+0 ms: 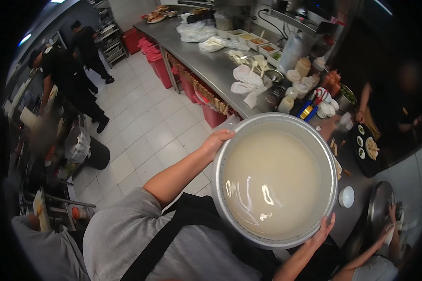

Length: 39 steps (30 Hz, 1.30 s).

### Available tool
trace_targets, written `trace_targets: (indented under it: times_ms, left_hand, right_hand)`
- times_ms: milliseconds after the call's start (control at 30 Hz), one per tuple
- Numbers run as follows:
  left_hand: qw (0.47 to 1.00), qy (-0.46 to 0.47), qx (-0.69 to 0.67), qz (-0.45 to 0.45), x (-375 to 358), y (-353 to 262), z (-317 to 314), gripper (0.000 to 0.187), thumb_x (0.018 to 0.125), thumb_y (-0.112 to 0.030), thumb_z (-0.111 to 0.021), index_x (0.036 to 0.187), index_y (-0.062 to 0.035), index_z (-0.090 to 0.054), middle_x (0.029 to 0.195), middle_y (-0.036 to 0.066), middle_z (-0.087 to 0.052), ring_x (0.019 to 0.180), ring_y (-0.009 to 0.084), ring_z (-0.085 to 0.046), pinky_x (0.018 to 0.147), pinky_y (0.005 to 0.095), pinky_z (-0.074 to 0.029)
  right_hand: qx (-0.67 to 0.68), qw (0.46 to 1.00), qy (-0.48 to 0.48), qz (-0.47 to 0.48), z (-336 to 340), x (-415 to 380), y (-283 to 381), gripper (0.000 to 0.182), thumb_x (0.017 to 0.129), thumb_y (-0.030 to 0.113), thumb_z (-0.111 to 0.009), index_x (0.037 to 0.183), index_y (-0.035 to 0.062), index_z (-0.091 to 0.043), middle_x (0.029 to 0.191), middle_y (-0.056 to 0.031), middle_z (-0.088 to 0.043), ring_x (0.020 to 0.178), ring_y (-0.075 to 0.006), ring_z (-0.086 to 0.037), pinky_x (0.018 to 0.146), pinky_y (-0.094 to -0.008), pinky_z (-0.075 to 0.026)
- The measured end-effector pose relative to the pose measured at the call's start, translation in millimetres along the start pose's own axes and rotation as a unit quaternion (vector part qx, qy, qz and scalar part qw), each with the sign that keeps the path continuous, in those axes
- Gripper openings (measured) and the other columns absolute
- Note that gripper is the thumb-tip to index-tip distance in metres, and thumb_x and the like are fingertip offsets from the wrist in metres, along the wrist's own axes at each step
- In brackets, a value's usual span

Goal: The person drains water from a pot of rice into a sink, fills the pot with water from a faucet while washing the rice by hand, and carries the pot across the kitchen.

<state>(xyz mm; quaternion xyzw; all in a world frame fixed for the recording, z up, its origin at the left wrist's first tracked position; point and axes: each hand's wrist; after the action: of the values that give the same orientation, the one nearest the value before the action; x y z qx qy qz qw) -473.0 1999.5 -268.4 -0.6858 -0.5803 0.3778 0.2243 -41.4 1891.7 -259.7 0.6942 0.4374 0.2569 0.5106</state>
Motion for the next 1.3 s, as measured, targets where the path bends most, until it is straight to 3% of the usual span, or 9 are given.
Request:
trace_targets:
  times_ms: [233,333,567,667,767,900,1067,1167,1300]
  left_hand:
    - [1.000,-0.003,-0.012,0.023,10.3,7.9,10.7,0.017,0.086,-0.022,-0.055,0.083,-0.0051,-0.052,0.077,0.008,-0.059,0.065,0.0171,-0.058,0.059,0.0334,-0.051]
    - [0.989,0.024,-0.120,0.079,2.2,2.5,5.8,0.022,0.089,-0.024,-0.050,0.089,-0.0030,-0.054,0.083,0.010,-0.059,0.071,0.0195,-0.059,0.065,0.0351,-0.051]
    - [0.991,0.004,0.132,-0.030,-14.9,36.4,28.4,0.030,0.093,-0.032,-0.042,0.097,-0.0046,-0.053,0.085,0.005,-0.058,0.071,0.0137,-0.054,0.064,0.0321,-0.047]
    - [0.967,0.071,0.225,0.092,-62.3,0.4,29.5,0.030,0.094,-0.031,-0.040,0.102,-0.0042,-0.049,0.083,0.005,-0.056,0.070,0.0118,-0.054,0.062,0.0304,-0.048]
    - [0.952,0.117,0.255,0.121,-74.4,-8.5,28.1,0.030,0.094,-0.029,-0.040,0.110,-0.0036,-0.042,0.084,0.005,-0.055,0.069,0.0107,-0.055,0.061,0.0275,-0.050]
    - [0.945,0.146,0.259,0.135,-80.2,-11.9,27.1,0.035,0.092,-0.026,-0.044,0.113,-0.0004,-0.034,0.088,0.008,-0.054,0.068,0.0130,-0.057,0.058,0.0256,-0.052]
    - [0.943,0.150,0.286,0.074,-84.9,-17.7,26.2,0.051,0.083,-0.028,-0.060,0.112,0.0040,-0.033,0.086,0.009,-0.051,0.066,0.0140,-0.057,0.054,0.0239,-0.051]
    - [0.935,0.172,0.307,0.054,-82.5,-19.2,24.7,0.058,0.078,-0.026,-0.067,0.113,0.0043,-0.032,0.084,0.008,-0.050,0.067,0.0137,-0.056,0.053,0.0240,-0.050]
    - [0.916,0.129,0.372,0.075,-83.0,-15.8,23.3,0.057,0.077,-0.021,-0.067,0.114,0.0039,-0.032,0.086,0.009,-0.051,0.069,0.0135,-0.055,0.052,0.0251,-0.048]
  right_hand:
    - [-0.006,1.000,0.012,0.011,-1.1,-3.2,-1.8,0.041,0.088,0.007,-0.048,0.128,0.0112,-0.039,0.120,-0.0134,-0.050,0.104,-0.0239,-0.051,0.089,-0.0353,-0.043]
    - [-0.011,1.000,0.023,0.016,7.0,2.1,-5.8,0.039,0.089,0.009,-0.048,0.128,0.0116,-0.040,0.120,-0.0126,-0.050,0.104,-0.0239,-0.051,0.089,-0.0354,-0.043]
    - [-0.006,0.999,0.030,0.007,12.1,5.4,-8.5,0.041,0.090,0.014,-0.049,0.129,0.0118,-0.038,0.125,-0.0120,-0.046,0.109,-0.0245,-0.048,0.092,-0.0377,-0.042]
    - [0.025,0.999,0.034,-0.011,14.5,8.0,-7.4,0.043,0.090,0.015,-0.049,0.131,0.0120,-0.036,0.128,-0.0114,-0.044,0.111,-0.0250,-0.046,0.093,-0.0397,-0.041]
    - [0.028,0.999,0.038,-0.019,18.3,13.1,-10.0,0.043,0.090,0.018,-0.050,0.131,0.0128,-0.037,0.129,-0.0099,-0.043,0.113,-0.0245,-0.046,0.094,-0.0395,-0.040]
    - [0.042,0.999,-0.007,-0.009,19.4,1.5,-14.1,0.042,0.091,0.024,-0.049,0.129,0.0094,-0.039,0.129,-0.0100,-0.043,0.113,-0.0239,-0.045,0.096,-0.0393,-0.037]
    - [0.187,0.963,-0.154,-0.122,-17.5,-67.9,-14.0,0.064,0.086,0.050,-0.046,0.130,0.0041,-0.038,0.133,-0.0093,-0.039,0.120,-0.0261,-0.038,0.100,-0.0402,-0.030]
    - [0.027,0.993,-0.115,0.000,-15.3,-119.5,-58.1,0.068,0.085,0.051,-0.047,0.132,0.0036,-0.034,0.137,-0.0103,-0.033,0.121,-0.0260,-0.035,0.102,-0.0394,-0.027]
    - [0.090,0.976,-0.087,-0.180,-43.3,-162.2,-67.4,0.066,0.086,0.048,-0.048,0.133,0.0030,-0.034,0.137,-0.0103,-0.033,0.121,-0.0254,-0.036,0.102,-0.0388,-0.028]
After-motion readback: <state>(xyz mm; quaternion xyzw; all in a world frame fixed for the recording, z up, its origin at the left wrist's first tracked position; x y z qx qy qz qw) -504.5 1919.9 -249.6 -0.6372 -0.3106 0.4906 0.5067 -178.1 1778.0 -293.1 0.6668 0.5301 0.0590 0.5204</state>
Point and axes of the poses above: each hand's wrist, its own x-axis towards the middle knuckle, its own z-axis out of the back of the hand, y = z × x
